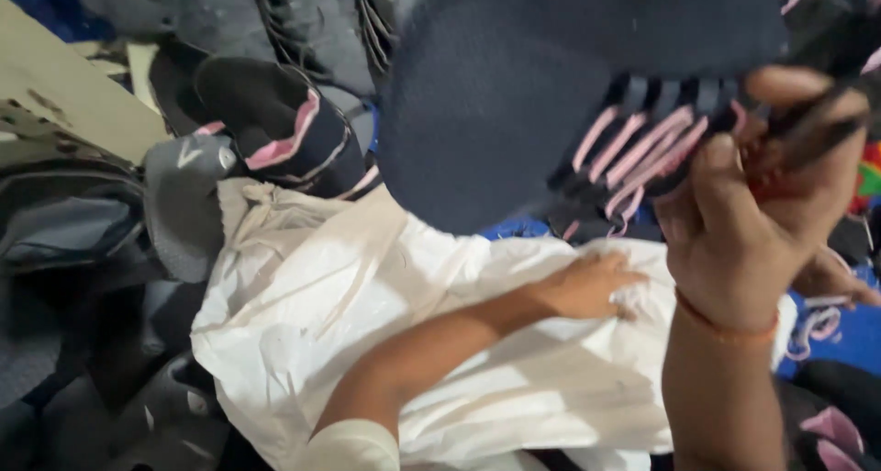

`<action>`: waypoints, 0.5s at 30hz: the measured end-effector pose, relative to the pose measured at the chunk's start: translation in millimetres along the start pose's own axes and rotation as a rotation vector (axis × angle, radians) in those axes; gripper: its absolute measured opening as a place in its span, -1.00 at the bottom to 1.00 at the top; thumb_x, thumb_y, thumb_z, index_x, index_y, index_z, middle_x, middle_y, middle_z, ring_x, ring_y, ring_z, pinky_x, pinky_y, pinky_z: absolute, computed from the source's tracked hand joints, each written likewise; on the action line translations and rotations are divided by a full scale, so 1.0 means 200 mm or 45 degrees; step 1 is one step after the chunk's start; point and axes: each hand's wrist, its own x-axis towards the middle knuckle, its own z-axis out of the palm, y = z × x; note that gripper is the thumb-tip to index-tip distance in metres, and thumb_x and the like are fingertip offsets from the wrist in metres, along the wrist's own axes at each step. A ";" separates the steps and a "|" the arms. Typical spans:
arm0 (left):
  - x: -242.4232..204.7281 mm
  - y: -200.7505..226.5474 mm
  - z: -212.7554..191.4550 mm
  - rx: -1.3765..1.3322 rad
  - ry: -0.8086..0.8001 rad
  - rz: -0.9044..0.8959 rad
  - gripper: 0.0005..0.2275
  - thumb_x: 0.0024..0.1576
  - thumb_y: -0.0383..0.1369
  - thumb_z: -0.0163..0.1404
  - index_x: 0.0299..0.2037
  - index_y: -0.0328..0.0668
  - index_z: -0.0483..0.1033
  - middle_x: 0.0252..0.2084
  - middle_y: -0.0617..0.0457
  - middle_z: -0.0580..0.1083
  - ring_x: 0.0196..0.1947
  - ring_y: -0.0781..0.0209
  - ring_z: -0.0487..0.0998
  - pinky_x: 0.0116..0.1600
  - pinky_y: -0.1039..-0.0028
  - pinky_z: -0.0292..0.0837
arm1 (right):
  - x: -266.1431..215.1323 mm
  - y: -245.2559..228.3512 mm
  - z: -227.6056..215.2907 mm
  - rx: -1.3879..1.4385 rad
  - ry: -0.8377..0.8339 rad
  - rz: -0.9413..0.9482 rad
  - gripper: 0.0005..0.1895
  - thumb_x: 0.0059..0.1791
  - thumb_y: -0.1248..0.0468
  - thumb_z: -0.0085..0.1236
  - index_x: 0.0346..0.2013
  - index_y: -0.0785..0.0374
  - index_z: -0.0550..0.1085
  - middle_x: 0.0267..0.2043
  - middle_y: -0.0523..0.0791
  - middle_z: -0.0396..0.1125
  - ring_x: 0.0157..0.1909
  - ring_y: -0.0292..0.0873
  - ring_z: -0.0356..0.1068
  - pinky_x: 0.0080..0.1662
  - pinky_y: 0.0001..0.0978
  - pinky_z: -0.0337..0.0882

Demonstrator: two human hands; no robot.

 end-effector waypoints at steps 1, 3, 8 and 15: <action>0.03 0.00 -0.04 -0.043 0.018 -0.040 -0.48 0.12 -0.03 0.07 0.26 -0.02 0.39 0.25 -0.28 0.28 0.18 -0.36 0.36 0.23 -0.01 0.29 | 0.02 0.00 0.03 0.024 0.029 0.011 -0.69 0.20 0.62 -0.04 0.20 0.34 0.24 -0.25 -0.12 0.26 -0.62 -0.36 0.13 -0.50 -0.53 0.11; 0.10 -0.02 -0.10 -0.068 0.035 -0.072 -0.58 0.09 -0.11 0.11 0.13 -0.05 0.51 0.07 -0.23 0.42 0.11 -0.26 0.46 0.19 0.06 0.39 | 0.05 0.01 0.07 0.054 0.058 0.004 -0.67 0.19 0.61 -0.03 0.21 0.35 0.23 -0.24 -0.12 0.27 -0.63 -0.38 0.11 -0.50 -0.54 0.10; 0.26 -0.04 -0.09 0.220 0.571 -0.178 -0.92 0.17 -0.45 0.00 -0.20 -0.18 0.55 -0.07 -0.06 0.50 -0.09 -0.13 0.54 0.07 0.07 0.39 | 0.07 0.02 0.08 0.093 -0.134 -0.080 -0.71 0.24 0.49 0.06 0.23 0.34 0.25 -0.29 -0.12 0.27 -0.64 -0.39 0.11 -0.49 -0.53 0.12; 0.14 0.10 -0.48 0.153 0.954 0.043 -0.55 0.02 -0.39 0.05 0.13 -0.48 0.47 0.18 -0.52 0.33 0.08 -0.37 0.40 0.09 0.14 0.36 | 0.07 0.01 0.02 -0.020 -0.100 -0.066 -0.71 0.24 0.50 0.05 0.21 0.32 0.21 -0.34 -0.09 0.29 -0.65 -0.35 0.13 -0.49 -0.51 0.12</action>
